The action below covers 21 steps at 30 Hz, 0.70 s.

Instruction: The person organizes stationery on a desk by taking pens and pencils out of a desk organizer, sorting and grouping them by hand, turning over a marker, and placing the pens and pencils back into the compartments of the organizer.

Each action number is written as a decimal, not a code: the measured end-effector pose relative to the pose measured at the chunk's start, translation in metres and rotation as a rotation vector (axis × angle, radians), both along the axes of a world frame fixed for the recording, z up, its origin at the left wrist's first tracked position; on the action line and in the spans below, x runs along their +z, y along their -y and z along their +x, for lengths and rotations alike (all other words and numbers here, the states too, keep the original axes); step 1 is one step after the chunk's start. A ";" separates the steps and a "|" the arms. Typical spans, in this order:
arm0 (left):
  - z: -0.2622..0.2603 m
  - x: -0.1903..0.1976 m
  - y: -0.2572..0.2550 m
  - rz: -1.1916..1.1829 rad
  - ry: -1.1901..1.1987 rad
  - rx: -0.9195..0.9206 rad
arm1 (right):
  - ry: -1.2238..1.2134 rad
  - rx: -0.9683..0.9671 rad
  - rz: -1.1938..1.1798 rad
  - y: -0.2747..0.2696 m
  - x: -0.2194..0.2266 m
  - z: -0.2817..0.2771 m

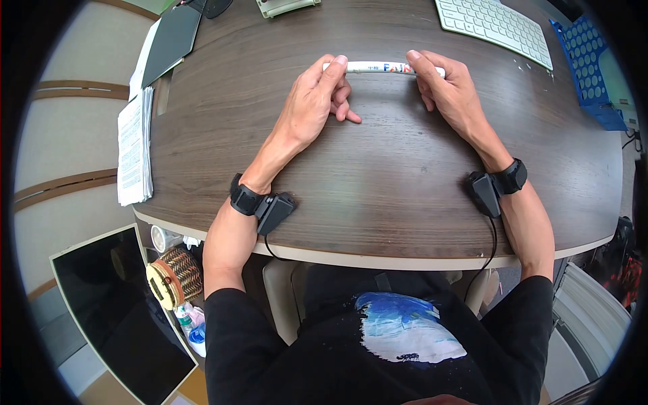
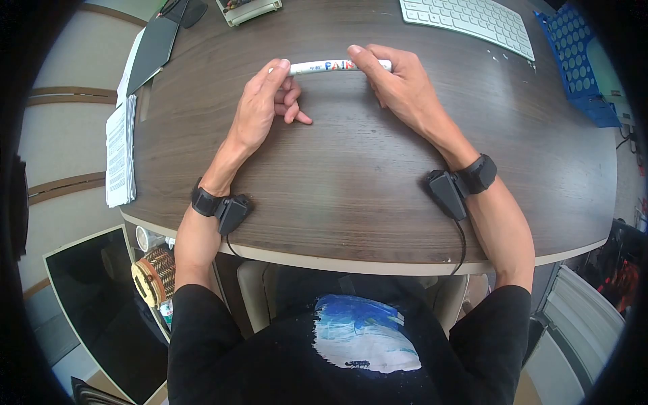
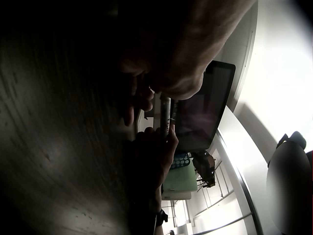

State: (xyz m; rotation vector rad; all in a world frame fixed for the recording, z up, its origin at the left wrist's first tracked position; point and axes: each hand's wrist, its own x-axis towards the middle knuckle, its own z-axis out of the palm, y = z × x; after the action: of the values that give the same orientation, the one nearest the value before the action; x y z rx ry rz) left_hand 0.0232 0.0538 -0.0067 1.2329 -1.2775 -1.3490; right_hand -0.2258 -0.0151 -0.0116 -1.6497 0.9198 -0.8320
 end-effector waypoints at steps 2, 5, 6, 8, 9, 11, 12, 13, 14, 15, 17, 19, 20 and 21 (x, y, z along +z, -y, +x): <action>0.000 0.000 0.000 0.002 -0.004 0.001 | -0.004 -0.003 -0.001 0.000 0.000 0.000; 0.000 0.000 0.000 0.000 -0.004 0.002 | 0.004 -0.005 -0.002 0.000 -0.002 0.000; 0.000 0.000 0.000 -0.001 -0.001 0.001 | 0.004 -0.004 -0.007 0.000 -0.002 0.000; 0.000 0.000 0.000 -0.002 0.002 0.001 | 0.004 -0.003 -0.011 0.000 -0.002 0.000; 0.000 0.000 0.000 -0.006 0.001 -0.002 | 0.003 -0.003 -0.013 0.000 -0.001 0.000; 0.000 -0.001 0.000 -0.009 -0.001 -0.006 | 0.002 -0.003 -0.012 0.000 -0.001 0.000; 0.000 -0.001 0.000 -0.007 0.006 -0.002 | -0.005 -0.006 -0.014 0.000 -0.002 0.000; 0.000 -0.001 0.000 -0.006 0.013 0.002 | -0.011 -0.008 -0.015 0.000 -0.002 0.000; 0.000 -0.001 0.000 -0.005 0.013 0.002 | -0.011 -0.009 -0.014 0.000 -0.002 0.000; 0.000 -0.001 0.000 -0.004 0.010 0.003 | -0.007 -0.008 -0.021 -0.001 -0.001 0.001; 0.000 -0.001 0.000 -0.002 0.008 0.003 | -0.002 -0.007 -0.027 -0.001 0.000 0.001; 0.000 -0.001 0.000 -0.001 0.000 0.001 | -0.016 -0.012 -0.026 -0.002 0.001 0.001; 0.000 -0.001 0.000 0.000 0.000 0.001 | -0.016 -0.012 -0.025 -0.002 0.001 0.001; 0.000 -0.001 0.000 -0.001 -0.003 -0.002 | -0.015 -0.014 -0.020 -0.002 0.001 0.001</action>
State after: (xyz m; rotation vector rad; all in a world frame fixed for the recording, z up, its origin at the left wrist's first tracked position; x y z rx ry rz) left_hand 0.0232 0.0538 -0.0081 1.2289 -1.2776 -1.3507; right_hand -0.2248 -0.0130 -0.0101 -1.6707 0.9377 -0.8419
